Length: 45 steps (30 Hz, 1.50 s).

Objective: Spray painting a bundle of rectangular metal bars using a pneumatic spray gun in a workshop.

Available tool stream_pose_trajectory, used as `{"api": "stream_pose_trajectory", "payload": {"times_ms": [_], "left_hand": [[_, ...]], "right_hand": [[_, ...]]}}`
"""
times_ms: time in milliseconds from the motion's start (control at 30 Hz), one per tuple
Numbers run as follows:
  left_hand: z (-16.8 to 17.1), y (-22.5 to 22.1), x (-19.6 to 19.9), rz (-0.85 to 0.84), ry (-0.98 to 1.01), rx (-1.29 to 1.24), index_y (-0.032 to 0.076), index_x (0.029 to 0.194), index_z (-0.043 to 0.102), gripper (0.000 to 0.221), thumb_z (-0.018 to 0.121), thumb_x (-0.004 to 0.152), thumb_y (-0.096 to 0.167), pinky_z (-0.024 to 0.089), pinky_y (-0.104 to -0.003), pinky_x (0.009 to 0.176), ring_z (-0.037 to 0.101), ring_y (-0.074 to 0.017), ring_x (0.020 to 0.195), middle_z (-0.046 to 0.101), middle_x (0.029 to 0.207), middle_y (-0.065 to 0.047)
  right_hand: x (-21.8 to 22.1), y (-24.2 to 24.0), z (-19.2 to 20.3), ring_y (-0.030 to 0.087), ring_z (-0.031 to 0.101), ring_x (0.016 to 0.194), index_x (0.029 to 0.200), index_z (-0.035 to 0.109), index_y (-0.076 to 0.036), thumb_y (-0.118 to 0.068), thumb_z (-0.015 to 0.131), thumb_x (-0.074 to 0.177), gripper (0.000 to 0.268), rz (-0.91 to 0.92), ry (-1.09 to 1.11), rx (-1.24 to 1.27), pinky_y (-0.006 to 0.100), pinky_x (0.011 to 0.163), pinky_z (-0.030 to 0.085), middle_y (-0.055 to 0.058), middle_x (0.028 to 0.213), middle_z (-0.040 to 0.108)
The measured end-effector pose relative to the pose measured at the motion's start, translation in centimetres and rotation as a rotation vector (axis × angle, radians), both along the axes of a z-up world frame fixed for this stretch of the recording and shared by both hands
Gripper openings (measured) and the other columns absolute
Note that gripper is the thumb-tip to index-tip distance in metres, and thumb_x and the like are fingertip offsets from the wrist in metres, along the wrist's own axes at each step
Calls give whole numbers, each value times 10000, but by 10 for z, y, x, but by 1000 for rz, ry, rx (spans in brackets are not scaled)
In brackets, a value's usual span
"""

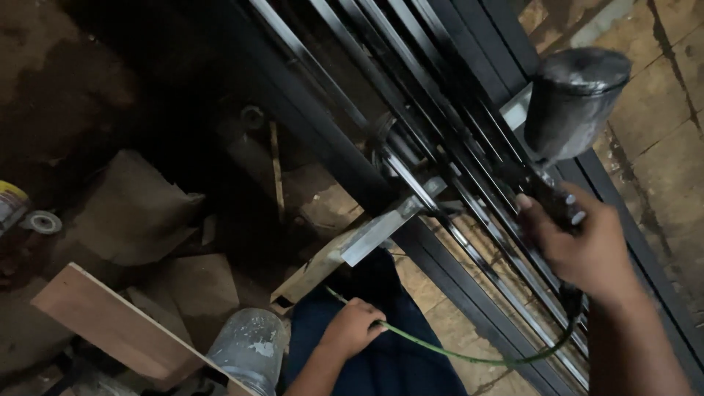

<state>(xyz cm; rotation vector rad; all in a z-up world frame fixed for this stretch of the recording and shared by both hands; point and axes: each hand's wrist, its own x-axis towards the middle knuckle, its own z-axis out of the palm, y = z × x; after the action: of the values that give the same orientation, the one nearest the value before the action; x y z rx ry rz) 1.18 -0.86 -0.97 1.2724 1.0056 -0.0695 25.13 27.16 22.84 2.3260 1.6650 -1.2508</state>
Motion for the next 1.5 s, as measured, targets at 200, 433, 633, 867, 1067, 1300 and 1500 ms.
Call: {"api": "stream_pose_trajectory", "payload": {"times_ms": [200,433,633,867,1067,1300,1500], "left_hand": [[-7,-6,7,-47,-13,26,159,1185,748,246,665,988,283,472,-437,894,513,-284,1080,713,1123,-66],[-5,-3,-7,2,53,-17,140,1186,743,266,649,1011,317,477,-445,934,538,-284,1120,706,1076,-72],[-2,2,-11,126,92,-9,121,1206,747,310,651,1008,339,494,-467,955,545,-293,1166,726,1125,-77],[-5,6,-3,234,83,68,122,1218,745,322,643,1007,343,506,-472,960,561,-312,1180,738,1152,-88],[-7,6,2,248,113,36,99,1269,723,379,599,1031,366,505,-492,1023,534,-307,1268,703,1254,-91],[3,17,2,241,108,61,124,1240,738,331,610,1024,338,507,-467,982,564,-289,1200,725,1199,-56],[2,10,-1,235,111,110,147,1180,769,261,669,991,296,528,-427,891,592,-269,1089,726,1040,-56]], "right_hand": [[-12,6,-17,172,520,427,1045,708,-57,-219,670,993,173,-42,180,25,300,351,379,76,649,631],[-50,46,-23,129,498,451,900,661,-68,-219,658,1049,212,113,281,144,272,376,379,33,663,606],[-67,84,-35,106,443,475,787,570,-122,-210,675,1125,365,257,307,279,274,440,339,-18,619,498],[-86,111,-28,84,447,514,876,597,-125,-200,723,1172,330,261,318,335,270,437,289,-34,675,519],[-87,132,-25,170,729,897,996,605,-56,-167,679,1244,281,407,436,476,315,754,566,64,987,707],[-80,120,-23,74,470,562,939,521,-162,-251,737,1202,352,200,278,325,261,452,297,-44,728,506],[-56,88,-26,153,625,602,1053,680,-16,-179,685,1146,187,268,293,348,282,464,467,68,803,663]]}}
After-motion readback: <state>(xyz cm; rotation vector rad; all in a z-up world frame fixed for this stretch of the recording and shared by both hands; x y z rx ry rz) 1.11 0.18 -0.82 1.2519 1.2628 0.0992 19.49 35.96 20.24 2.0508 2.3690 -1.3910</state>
